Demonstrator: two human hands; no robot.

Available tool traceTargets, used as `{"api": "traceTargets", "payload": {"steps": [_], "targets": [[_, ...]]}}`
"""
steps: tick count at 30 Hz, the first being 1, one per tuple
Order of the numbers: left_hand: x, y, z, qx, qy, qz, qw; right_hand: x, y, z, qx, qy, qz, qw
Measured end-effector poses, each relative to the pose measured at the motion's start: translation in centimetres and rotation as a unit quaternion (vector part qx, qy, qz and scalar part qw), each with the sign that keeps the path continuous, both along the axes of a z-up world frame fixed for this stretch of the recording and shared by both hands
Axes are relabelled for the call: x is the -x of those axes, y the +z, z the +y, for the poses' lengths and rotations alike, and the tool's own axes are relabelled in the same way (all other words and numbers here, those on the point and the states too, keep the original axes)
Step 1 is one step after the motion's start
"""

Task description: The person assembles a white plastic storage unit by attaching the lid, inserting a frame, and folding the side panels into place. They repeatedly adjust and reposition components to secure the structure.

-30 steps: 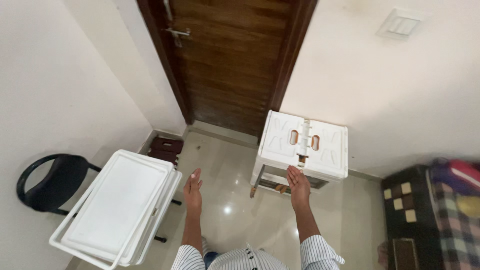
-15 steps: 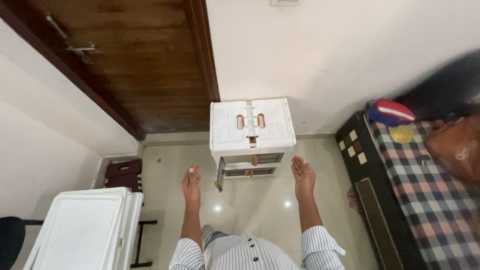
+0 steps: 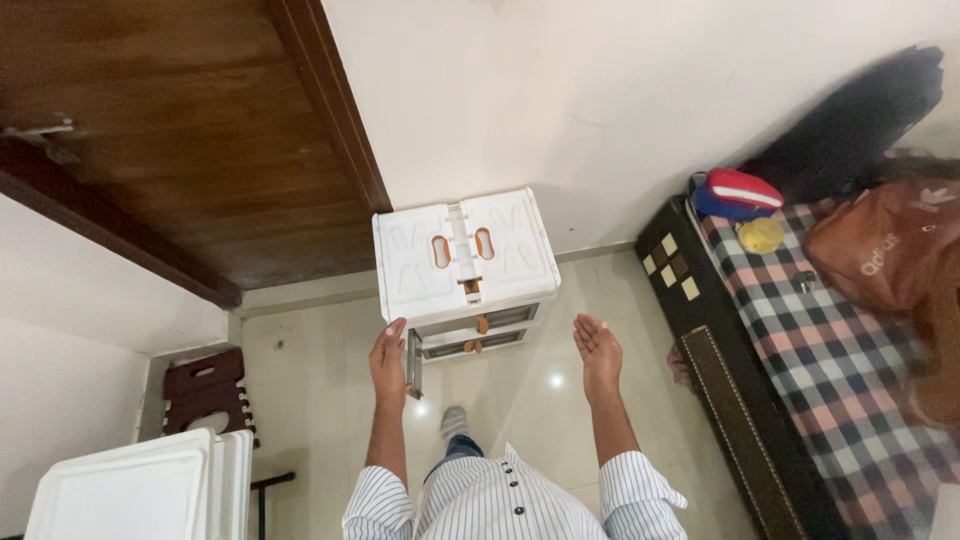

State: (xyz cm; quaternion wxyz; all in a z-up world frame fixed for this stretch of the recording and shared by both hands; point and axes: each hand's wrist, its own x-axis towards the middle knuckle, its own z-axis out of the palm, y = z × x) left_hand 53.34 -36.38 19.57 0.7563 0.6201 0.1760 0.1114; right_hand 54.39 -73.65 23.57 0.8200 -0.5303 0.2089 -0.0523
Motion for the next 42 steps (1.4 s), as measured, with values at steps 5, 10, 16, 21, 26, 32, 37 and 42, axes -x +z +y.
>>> {"api": "traceTargets", "payload": {"steps": [5, 10, 16, 21, 26, 32, 37, 42], "targets": [[-4.7, -1.6, 0.8, 0.009, 0.004, 0.004, 1.0, -4.4, 0.1, 0.5, -0.004, -0.005, 0.021, 1.0], [-8.6, -3.7, 2.1, -0.002, 0.013, 0.033, 0.999, -8.3, -1.1, 1.5, 0.017, 0.0, 0.047, 0.999], [-11.1, -6.7, 3.6, -0.035, 0.033, 0.051, 0.998, -12.1, -3.1, 2.7, 0.005, 0.017, 0.063, 0.998], [-13.1, -9.2, 3.8, -0.105, 0.037, 0.089, 0.99, -16.3, -5.6, 2.1, -0.036, 0.018, 0.097, 0.994], [-15.0, -12.8, 3.2, -0.146, 0.065, 0.191, 0.969, -21.1, -10.2, 0.2, 0.033, 0.048, 0.149, 0.987], [-16.5, -18.4, 3.8, -0.244, 0.127, 0.127, 0.953, -25.4, -17.0, -2.6, 0.08, 0.051, 0.21, 0.973], [-17.1, -21.0, 4.5, -0.166, 0.13, 0.203, 0.956, -26.5, -21.2, -2.2, 0.058, 0.04, 0.234, 0.97], [-17.5, -23.0, 4.7, -0.146, 0.157, 0.182, 0.96, -27.1, -23.8, -1.3, 0.065, 0.016, 0.262, 0.963]]}}
